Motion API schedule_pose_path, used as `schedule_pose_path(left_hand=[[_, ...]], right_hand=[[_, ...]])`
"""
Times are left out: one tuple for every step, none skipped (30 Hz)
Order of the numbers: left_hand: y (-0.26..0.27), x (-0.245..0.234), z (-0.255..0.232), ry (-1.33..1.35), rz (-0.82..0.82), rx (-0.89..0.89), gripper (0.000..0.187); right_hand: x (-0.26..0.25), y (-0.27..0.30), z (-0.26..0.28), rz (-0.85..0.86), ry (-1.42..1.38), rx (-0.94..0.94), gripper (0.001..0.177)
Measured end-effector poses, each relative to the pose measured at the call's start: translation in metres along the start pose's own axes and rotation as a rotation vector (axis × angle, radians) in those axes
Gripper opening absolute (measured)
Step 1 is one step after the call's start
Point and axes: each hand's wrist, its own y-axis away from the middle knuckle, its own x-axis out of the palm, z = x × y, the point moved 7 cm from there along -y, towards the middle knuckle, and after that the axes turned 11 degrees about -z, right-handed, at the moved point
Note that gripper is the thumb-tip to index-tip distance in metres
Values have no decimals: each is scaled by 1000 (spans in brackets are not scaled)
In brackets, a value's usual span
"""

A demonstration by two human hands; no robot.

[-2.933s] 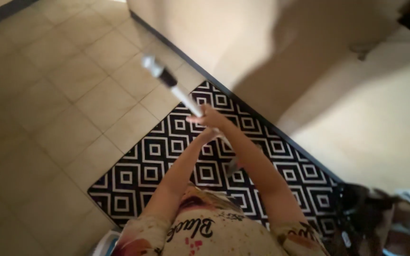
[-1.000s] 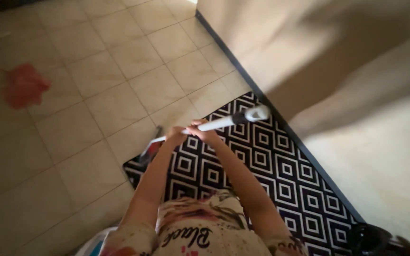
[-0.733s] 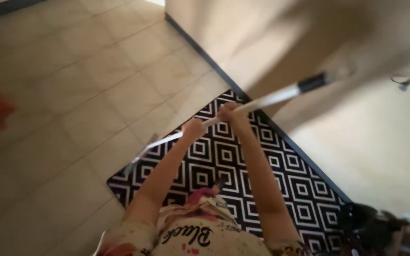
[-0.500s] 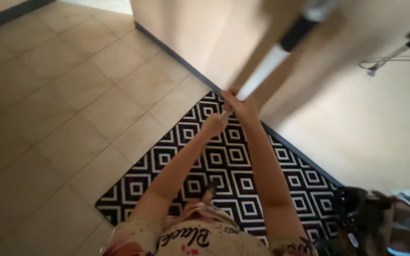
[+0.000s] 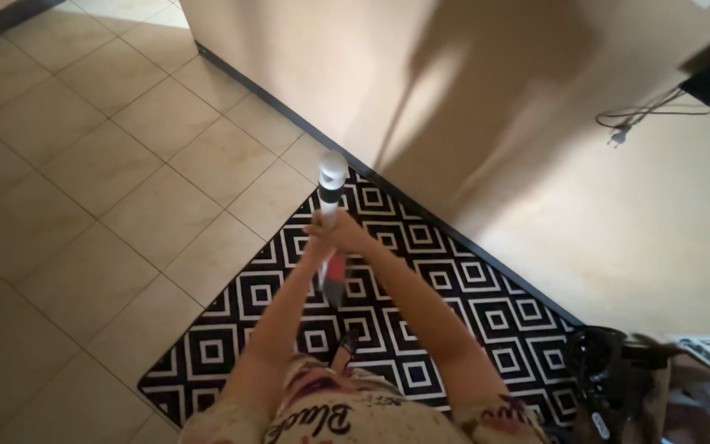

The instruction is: Sweeping the tile floor with a broom and tidying pillows on a bed.

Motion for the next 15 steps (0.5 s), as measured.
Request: schedule_pose_path(left_hand=[[3, -2, 11, -29, -5, -26, 22], [9, -4, 23, -59, -10, -52, 22], [15, -10, 36, -90, -18, -74, 22], [21, -13, 50, -121, -25, -97, 22], [20, -18, 62, -157, -35, -110, 22], [20, -24, 73, -193, -45, -123, 23], [20, -24, 81, -224, -51, -137, 23], [22, -25, 89, -256, -57, -152, 23], [23, -24, 96, -283, -64, -166, 24], [15, 0, 130, -310, -70, -179, 24], [13, 24, 161, -335, -74, -192, 25], [10, 54, 187, -361, -78, -205, 25], [2, 69, 181, -359, -75, -205, 25], [-8, 85, 166, -410, -78, -72, 25], [-16, 100, 151, -463, -80, 61, 27]], right_hand=[[6, -5, -3, 12, -5, 5, 27], [11, -9, 0, 6, -190, -32, 26], [18, -13, 4, -2, -373, -72, 24], [23, -9, 4, 7, -378, -70, 24], [23, -10, 10, -11, -292, -150, 25], [22, -10, 16, -31, -205, -231, 25], [21, -9, 14, -28, -209, -232, 25], [23, -8, 9, -3, -194, -189, 26], [24, -5, 2, 22, -174, -144, 27], [27, -15, -26, 24, -173, -143, 27], [25, -22, -43, -21, -249, -327, 29], [22, -25, -60, -65, -324, -510, 32], [-18, -12, -35, -66, -323, -507, 32], [-48, -8, -8, -95, -303, -422, 32], [-73, 0, 20, -125, -285, -336, 33]])
